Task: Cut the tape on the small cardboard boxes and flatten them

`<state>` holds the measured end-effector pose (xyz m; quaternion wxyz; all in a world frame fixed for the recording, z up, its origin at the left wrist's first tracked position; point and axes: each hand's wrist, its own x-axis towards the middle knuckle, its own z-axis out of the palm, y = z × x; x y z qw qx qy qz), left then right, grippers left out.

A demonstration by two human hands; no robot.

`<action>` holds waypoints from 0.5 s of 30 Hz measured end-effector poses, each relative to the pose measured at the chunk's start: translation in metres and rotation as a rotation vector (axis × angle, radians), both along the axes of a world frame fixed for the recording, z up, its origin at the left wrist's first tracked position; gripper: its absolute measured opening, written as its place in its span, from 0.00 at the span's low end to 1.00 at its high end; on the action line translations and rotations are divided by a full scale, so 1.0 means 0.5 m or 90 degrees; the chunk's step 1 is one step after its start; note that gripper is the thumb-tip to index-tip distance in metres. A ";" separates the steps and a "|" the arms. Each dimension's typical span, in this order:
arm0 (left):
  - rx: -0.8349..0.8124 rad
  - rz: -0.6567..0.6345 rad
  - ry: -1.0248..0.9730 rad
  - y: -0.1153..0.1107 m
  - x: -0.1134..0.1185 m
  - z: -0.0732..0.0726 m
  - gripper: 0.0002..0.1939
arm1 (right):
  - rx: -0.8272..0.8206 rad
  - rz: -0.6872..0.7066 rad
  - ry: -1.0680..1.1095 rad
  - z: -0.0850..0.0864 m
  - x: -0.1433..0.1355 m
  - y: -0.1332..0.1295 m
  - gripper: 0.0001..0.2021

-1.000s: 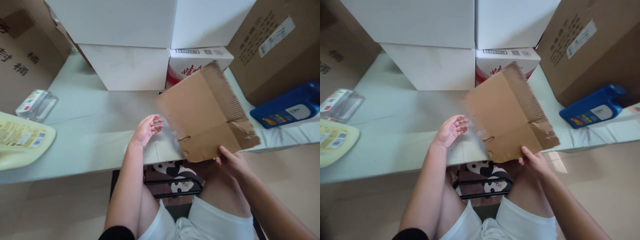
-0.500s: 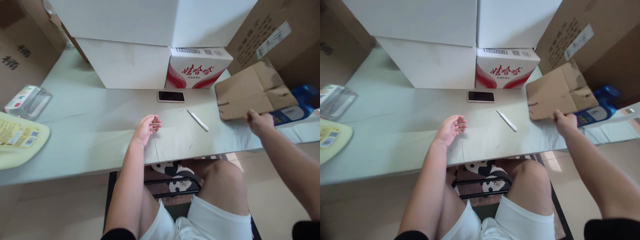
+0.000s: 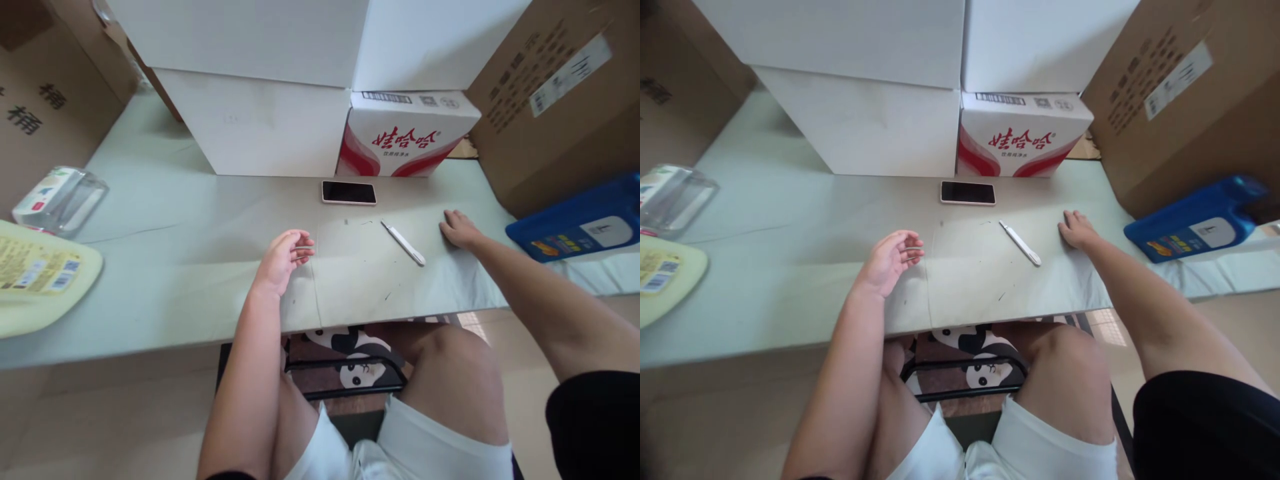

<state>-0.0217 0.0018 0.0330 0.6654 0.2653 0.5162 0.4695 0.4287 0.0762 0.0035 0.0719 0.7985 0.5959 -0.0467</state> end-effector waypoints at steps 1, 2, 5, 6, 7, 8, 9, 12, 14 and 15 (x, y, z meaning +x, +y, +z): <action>0.001 0.001 0.000 -0.002 -0.002 -0.001 0.09 | -0.013 0.003 -0.007 0.012 -0.009 0.002 0.24; 0.004 0.008 -0.002 -0.003 -0.003 -0.002 0.09 | -0.021 0.012 -0.015 0.026 -0.021 0.007 0.24; 0.007 0.087 0.003 -0.002 -0.008 -0.005 0.09 | -0.009 0.079 -0.038 0.072 -0.092 0.024 0.21; 0.001 0.129 0.004 -0.001 -0.010 -0.005 0.09 | 0.005 0.121 -0.040 0.084 -0.129 0.027 0.21; -0.007 0.167 0.001 0.000 -0.013 -0.005 0.09 | 0.019 0.173 -0.037 0.094 -0.173 0.027 0.21; -0.014 0.194 -0.009 0.000 -0.017 -0.004 0.09 | 0.027 0.233 -0.027 0.100 -0.221 0.024 0.21; -0.016 0.210 -0.026 -0.001 -0.022 -0.002 0.10 | 0.029 0.294 -0.014 0.105 -0.275 0.017 0.20; -0.005 0.226 -0.093 -0.008 -0.045 0.003 0.13 | 0.074 0.504 0.081 0.117 -0.449 -0.019 0.21; -0.008 0.246 -0.140 -0.014 -0.064 0.005 0.15 | 0.120 0.646 0.203 0.131 -0.568 -0.048 0.24; -0.007 0.255 -0.172 -0.016 -0.073 0.006 0.17 | 0.127 0.691 0.255 0.138 -0.626 -0.062 0.25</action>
